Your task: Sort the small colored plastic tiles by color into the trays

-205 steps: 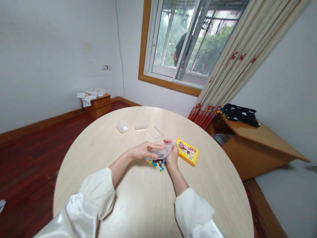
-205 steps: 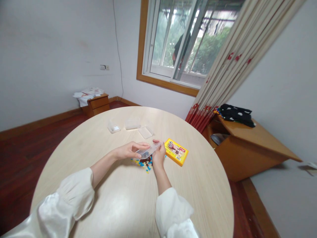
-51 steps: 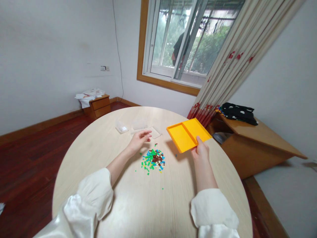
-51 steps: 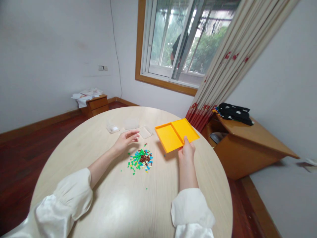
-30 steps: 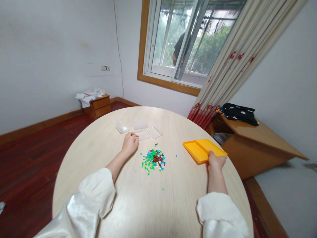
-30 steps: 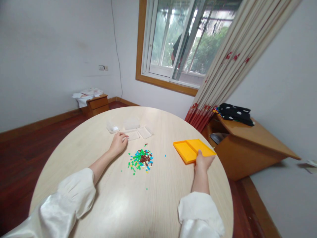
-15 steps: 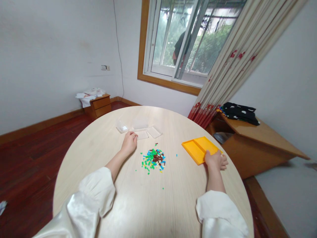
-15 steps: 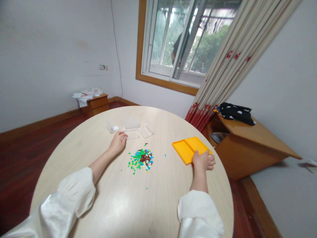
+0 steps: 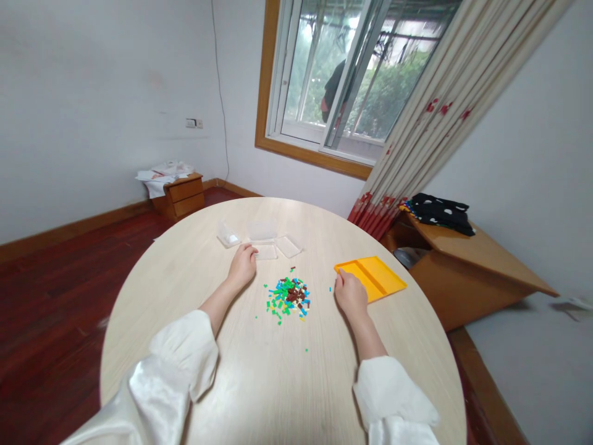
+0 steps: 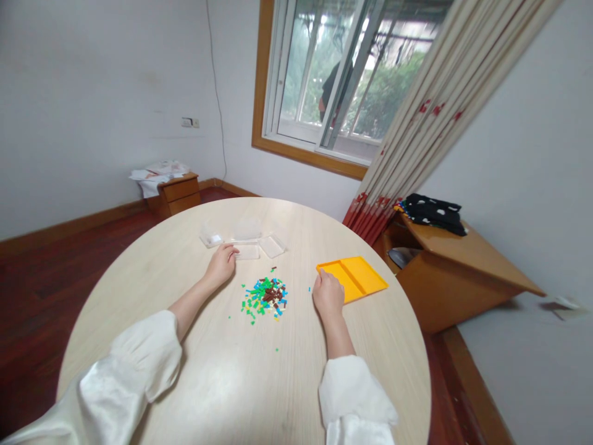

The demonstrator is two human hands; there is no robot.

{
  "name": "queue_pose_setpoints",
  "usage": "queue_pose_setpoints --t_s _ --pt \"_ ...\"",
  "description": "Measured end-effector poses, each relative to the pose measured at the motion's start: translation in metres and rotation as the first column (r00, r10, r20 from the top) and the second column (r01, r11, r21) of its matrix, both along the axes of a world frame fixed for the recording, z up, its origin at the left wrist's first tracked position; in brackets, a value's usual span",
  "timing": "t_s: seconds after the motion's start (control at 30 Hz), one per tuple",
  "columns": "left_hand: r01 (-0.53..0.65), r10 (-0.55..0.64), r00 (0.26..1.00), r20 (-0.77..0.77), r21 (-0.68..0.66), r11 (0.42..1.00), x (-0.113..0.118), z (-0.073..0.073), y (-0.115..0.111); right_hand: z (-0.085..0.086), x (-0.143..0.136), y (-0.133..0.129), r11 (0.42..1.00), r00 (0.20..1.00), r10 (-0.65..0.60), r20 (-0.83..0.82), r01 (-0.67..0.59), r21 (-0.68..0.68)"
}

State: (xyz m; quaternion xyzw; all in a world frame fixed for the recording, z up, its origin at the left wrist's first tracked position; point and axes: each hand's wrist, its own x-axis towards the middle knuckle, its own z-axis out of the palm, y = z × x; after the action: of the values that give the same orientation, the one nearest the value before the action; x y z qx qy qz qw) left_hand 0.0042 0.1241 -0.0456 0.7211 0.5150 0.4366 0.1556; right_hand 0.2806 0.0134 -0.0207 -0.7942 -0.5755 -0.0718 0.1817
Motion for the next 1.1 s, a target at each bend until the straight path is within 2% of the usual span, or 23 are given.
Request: queue_pose_setpoints --t_s 0.17,0.27,0.33,0.4,0.47,0.6,0.67,0.73,0.83,0.9,0.93,1.0,1.1 --pt "-0.004 0.004 1.0 0.018 -0.002 1.0 0.002 -0.001 0.0 -0.007 -0.002 -0.001 0.988 0.985 0.128 -0.118 -0.116 0.107" --pt "-0.017 0.017 1.0 0.025 0.007 1.0 0.001 0.002 -0.001 -0.011 -0.012 0.001 0.94 0.946 0.27 -0.181 -0.218 0.263" --pt "-0.041 0.039 0.998 0.041 0.04 0.998 0.002 0.005 -0.003 -0.014 -0.025 0.001 0.908 0.9 0.367 -0.238 -0.289 0.304" --pt "-0.058 0.052 0.996 0.067 0.088 0.994 0.003 0.01 -0.008 -0.018 -0.041 0.001 0.91 0.862 0.399 -0.312 -0.332 0.246" --pt "-0.029 0.019 0.996 0.082 0.116 0.993 0.007 0.015 -0.014 -0.02 -0.056 0.003 0.925 0.862 0.38 -0.336 -0.347 0.156" --pt "0.151 -0.159 0.984 0.086 0.091 0.984 0.017 0.022 -0.028 -0.016 -0.077 0.013 0.917 0.86 0.382 -0.338 -0.397 0.026" --pt "0.223 -0.23 0.967 0.106 0.072 0.972 0.02 0.023 -0.032 -0.01 -0.084 0.017 0.876 0.824 0.45 -0.344 -0.482 -0.01" --pt "0.27 -0.273 0.95 0.149 0.039 0.962 0.022 0.024 -0.035 -0.004 -0.09 0.019 0.805 0.753 0.544 -0.37 -0.593 -0.024" --pt "0.323 -0.304 0.921 0.244 -0.041 0.946 0.022 0.023 -0.04 0.004 -0.099 0.011 0.678 0.589 0.661 -0.465 -0.734 0.035" --pt "0.367 -0.331 0.901 0.28 -0.085 0.926 0.021 0.022 -0.046 0.006 -0.103 0.001 0.628 0.48 0.692 -0.539 -0.769 0.121" --pt "0.388 -0.351 0.895 0.275 -0.092 0.917 0.02 0.021 -0.049 0.007 -0.104 -0.005 0.63 0.45 0.691 -0.565 -0.758 0.167" --pt "0.4 -0.374 0.9 0.222 -0.082 0.913 0.016 0.018 -0.056 0.005 -0.099 -0.017 0.699 0.475 0.661 -0.581 -0.671 0.247" --pt "0.322 -0.314 0.942 0.12 -0.055 0.945 0.005 0.012 -0.066 -0.003 -0.079 -0.033 0.832 0.662 0.553 -0.506 -0.468 0.297"
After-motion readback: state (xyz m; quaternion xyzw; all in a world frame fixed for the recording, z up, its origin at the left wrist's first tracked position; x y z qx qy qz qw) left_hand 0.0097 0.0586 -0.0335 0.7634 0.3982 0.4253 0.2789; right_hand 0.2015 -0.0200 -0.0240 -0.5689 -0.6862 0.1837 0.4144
